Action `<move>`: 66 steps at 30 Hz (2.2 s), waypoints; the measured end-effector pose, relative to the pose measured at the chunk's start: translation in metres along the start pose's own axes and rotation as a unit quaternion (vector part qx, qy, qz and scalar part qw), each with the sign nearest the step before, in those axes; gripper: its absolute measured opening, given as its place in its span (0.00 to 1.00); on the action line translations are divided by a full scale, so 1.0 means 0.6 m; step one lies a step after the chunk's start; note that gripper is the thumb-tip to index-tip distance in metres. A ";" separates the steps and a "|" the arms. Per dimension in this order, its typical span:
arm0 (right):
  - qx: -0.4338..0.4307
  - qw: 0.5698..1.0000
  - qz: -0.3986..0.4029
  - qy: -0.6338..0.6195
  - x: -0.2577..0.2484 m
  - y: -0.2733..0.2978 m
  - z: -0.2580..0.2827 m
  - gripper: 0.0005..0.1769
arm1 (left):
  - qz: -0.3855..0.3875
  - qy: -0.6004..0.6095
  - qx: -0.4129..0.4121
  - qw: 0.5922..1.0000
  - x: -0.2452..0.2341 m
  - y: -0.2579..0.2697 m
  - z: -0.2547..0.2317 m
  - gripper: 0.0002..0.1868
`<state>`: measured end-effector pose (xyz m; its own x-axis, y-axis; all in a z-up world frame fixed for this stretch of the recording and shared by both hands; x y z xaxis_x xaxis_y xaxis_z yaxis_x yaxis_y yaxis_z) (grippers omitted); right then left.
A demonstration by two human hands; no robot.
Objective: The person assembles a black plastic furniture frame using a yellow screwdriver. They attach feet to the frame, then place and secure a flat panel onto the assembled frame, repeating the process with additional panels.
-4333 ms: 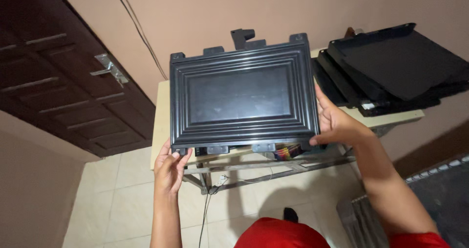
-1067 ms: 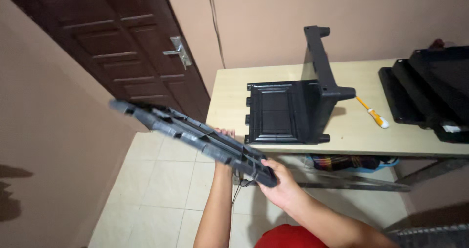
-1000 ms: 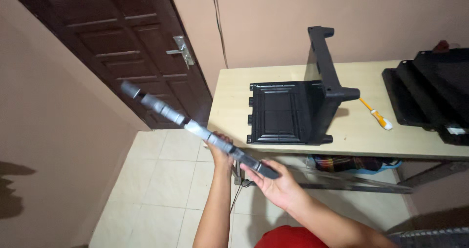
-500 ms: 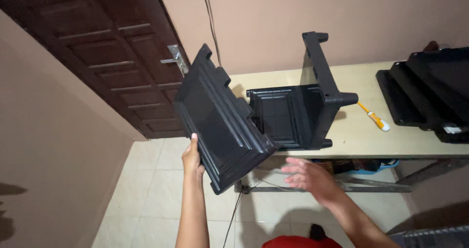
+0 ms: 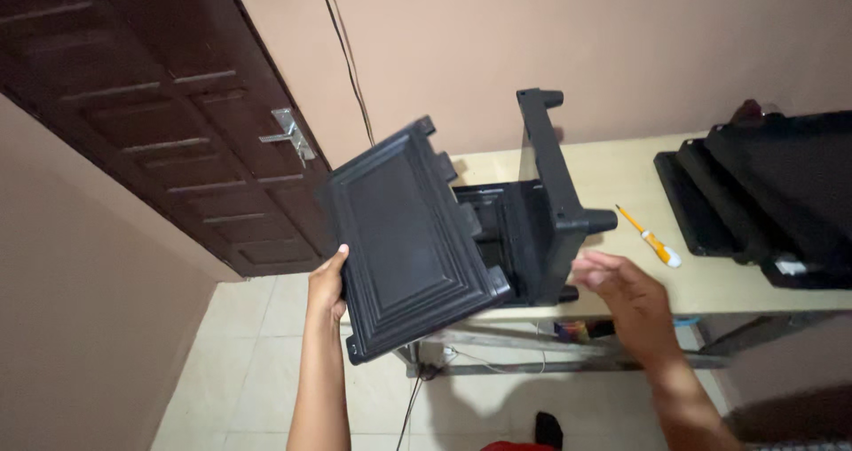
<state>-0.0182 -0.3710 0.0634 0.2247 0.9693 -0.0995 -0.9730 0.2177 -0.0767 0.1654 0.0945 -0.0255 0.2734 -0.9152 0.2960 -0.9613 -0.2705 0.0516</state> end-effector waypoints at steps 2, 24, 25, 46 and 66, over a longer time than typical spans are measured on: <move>-0.025 0.998 -0.040 0.031 -0.022 -0.026 0.014 0.20 | 0.011 -0.039 0.009 0.999 0.027 -0.021 -0.008 0.25; -0.153 0.950 0.061 0.264 -0.060 -0.180 0.017 0.36 | 0.071 -0.135 -0.026 0.988 0.261 -0.225 0.007 0.24; -0.145 0.951 0.067 0.263 -0.060 -0.182 0.018 0.37 | 0.073 -0.137 -0.027 0.987 0.263 -0.227 0.005 0.24; 0.016 0.969 0.107 0.222 -0.046 -0.207 -0.003 0.43 | 0.081 -0.212 -0.014 0.974 0.287 -0.218 -0.035 0.26; -0.174 0.932 -0.023 0.316 -0.026 -0.191 0.022 0.48 | 0.101 -0.207 -0.016 0.973 0.295 -0.217 -0.026 0.24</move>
<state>0.0890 -0.4093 0.0870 0.3583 0.6748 -0.6452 -0.9107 0.1004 -0.4007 0.3387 -0.0273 0.0350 0.0631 -0.9924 -0.1054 -0.9956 -0.0700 0.0631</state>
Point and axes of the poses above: each hand's wrist, its own y-axis away from the middle knuckle, its own x-axis out of the palm, z = x × y, the point moved 4 cm from there along -y, towards the middle knuckle, and after that the axes turned 14 degrees about x, right-handed, at the moved point
